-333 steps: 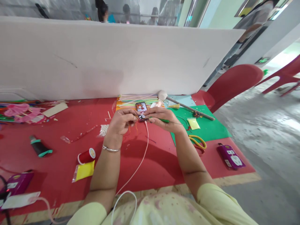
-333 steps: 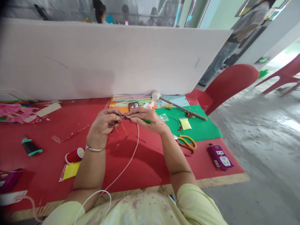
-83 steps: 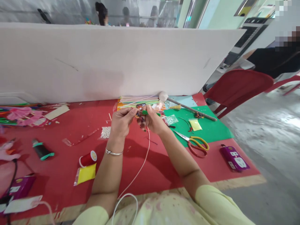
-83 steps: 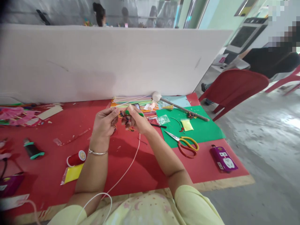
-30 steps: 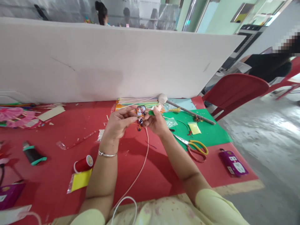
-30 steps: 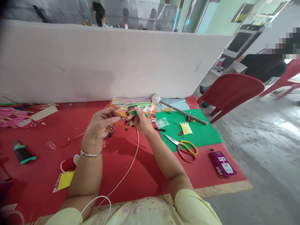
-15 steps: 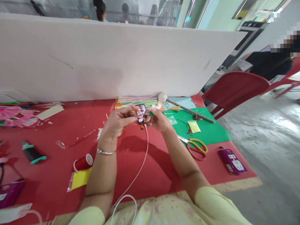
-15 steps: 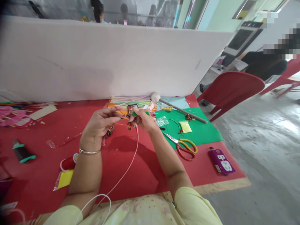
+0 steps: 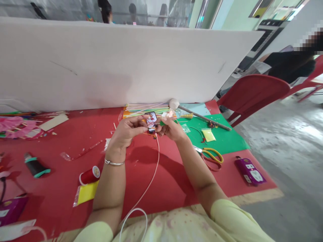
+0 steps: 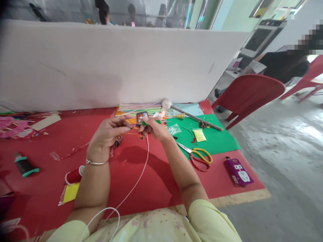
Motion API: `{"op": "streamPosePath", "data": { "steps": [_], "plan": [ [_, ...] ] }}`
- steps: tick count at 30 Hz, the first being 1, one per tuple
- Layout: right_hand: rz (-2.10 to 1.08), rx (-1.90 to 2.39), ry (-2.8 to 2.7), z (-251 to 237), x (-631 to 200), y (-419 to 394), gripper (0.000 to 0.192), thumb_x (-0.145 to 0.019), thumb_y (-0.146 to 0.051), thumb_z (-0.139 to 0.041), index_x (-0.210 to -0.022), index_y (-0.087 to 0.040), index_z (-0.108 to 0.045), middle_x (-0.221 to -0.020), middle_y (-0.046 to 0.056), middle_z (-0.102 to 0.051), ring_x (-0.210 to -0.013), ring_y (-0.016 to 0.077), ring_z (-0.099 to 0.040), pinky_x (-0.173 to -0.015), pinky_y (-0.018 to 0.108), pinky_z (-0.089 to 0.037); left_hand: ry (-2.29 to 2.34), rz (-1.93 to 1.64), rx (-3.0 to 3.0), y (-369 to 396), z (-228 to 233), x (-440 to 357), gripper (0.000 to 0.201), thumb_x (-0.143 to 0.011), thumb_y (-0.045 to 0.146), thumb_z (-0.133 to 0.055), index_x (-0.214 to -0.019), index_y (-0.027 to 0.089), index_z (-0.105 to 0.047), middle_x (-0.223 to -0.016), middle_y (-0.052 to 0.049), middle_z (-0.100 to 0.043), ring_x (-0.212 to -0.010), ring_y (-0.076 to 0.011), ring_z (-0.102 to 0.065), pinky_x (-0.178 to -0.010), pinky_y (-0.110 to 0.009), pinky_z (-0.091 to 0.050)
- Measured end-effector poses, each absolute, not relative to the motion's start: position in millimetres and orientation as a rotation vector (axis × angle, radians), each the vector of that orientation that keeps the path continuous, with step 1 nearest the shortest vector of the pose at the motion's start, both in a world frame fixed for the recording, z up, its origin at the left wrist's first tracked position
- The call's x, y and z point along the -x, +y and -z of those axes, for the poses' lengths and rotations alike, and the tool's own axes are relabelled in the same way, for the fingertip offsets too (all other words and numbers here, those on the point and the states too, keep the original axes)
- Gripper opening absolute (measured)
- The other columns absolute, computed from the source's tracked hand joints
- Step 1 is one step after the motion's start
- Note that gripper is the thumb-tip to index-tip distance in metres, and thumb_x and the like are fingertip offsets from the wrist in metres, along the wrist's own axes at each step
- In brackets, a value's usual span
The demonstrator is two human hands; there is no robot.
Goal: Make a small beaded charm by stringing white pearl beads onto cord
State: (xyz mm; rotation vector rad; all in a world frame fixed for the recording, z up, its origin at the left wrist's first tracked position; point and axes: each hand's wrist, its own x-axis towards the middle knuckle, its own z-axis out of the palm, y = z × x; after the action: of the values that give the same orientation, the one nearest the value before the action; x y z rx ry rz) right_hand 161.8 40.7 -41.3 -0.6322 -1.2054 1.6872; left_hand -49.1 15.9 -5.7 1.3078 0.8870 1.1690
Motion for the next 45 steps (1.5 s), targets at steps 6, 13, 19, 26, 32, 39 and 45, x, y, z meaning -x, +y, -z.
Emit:
{"op": "streamPosePath", "data": {
  "steps": [6,13,19,26,32,39,45],
  "plan": [
    [-1.675,0.683,-1.197,35.4,-164.3,39.9,0.047,-0.075,-0.061,-0.074,-0.076,-0.015,-0.066,-0.058,-0.001,-0.067,-0.041,0.0099,-0.057,-0.042,0.021,-0.048,0.898,-1.156,-1.311,17.1,8.2,48.3,0.046,-0.065,0.021,-0.085,-0.111,0.019,-0.079,-0.078,-0.003,-0.069,-0.069,-0.0121,-0.060,-0.066,-0.026,-0.049],
    [-1.689,0.684,-1.196,32.7,-165.7,39.2,0.047,-0.072,-0.062,-0.076,-0.076,-0.015,-0.066,-0.058,0.000,-0.068,-0.040,0.0107,-0.058,-0.041,0.021,-0.049,0.896,-1.148,-1.318,17.0,6.8,47.4,0.044,-0.066,0.022,-0.085,-0.109,0.020,-0.080,-0.076,-0.002,-0.068,-0.068,-0.0121,-0.059,-0.066,-0.027,-0.048],
    [-1.671,0.695,-1.212,33.8,-165.5,39.9,0.047,-0.075,-0.061,-0.074,-0.076,-0.015,-0.066,-0.058,0.000,-0.068,-0.041,0.0102,-0.058,-0.040,0.020,-0.048,0.899,-1.138,-1.324,17.5,6.7,47.4,0.044,-0.068,0.023,-0.083,-0.111,0.019,-0.079,-0.076,-0.003,-0.069,-0.066,-0.0118,-0.057,-0.061,-0.026,-0.044],
    [-1.670,0.683,-1.219,35.0,-166.2,39.9,0.046,-0.075,-0.061,-0.073,-0.077,-0.015,-0.067,-0.059,0.000,-0.068,-0.042,0.0105,-0.058,-0.041,0.020,-0.048,0.916,-1.145,-1.318,17.2,6.6,47.1,0.044,-0.067,0.023,-0.083,-0.111,0.019,-0.079,-0.075,-0.003,-0.068,-0.063,-0.0106,-0.055,-0.056,-0.024,-0.040],
    [-1.635,0.725,-1.246,34.5,-166.4,38.9,0.046,-0.076,-0.061,-0.072,-0.072,-0.015,-0.066,-0.060,0.001,-0.068,-0.043,0.0105,-0.059,-0.042,0.020,-0.049,0.910,-1.141,-1.301,16.5,5.1,47.0,0.045,-0.066,0.022,-0.084,-0.110,0.018,-0.079,-0.075,-0.003,-0.069,-0.064,-0.0112,-0.056,-0.058,-0.024,-0.041],
    [-1.601,0.740,-1.271,32.4,-167.2,36.8,0.044,-0.078,-0.059,-0.071,-0.073,-0.016,-0.067,-0.061,0.001,-0.069,-0.044,0.0104,-0.059,-0.042,0.021,-0.048,0.903,-1.157,-1.305,18.3,8.0,48.6,0.044,-0.066,0.022,-0.084,-0.110,0.019,-0.080,-0.076,-0.003,-0.070,-0.065,-0.0117,-0.057,-0.059,-0.025,-0.043],
    [-1.601,0.726,-1.280,33.0,-168.0,36.8,0.042,-0.080,-0.058,-0.071,-0.071,-0.017,-0.068,-0.061,0.001,-0.068,-0.045,0.0106,-0.059,-0.043,0.021,-0.048,0.894,-1.150,-1.324,19.2,9.6,49.1,0.043,-0.069,0.022,-0.084,-0.111,0.020,-0.079,-0.077,-0.004,-0.070,-0.066,-0.0116,-0.058,-0.061,-0.025,-0.044]
  ]
}}
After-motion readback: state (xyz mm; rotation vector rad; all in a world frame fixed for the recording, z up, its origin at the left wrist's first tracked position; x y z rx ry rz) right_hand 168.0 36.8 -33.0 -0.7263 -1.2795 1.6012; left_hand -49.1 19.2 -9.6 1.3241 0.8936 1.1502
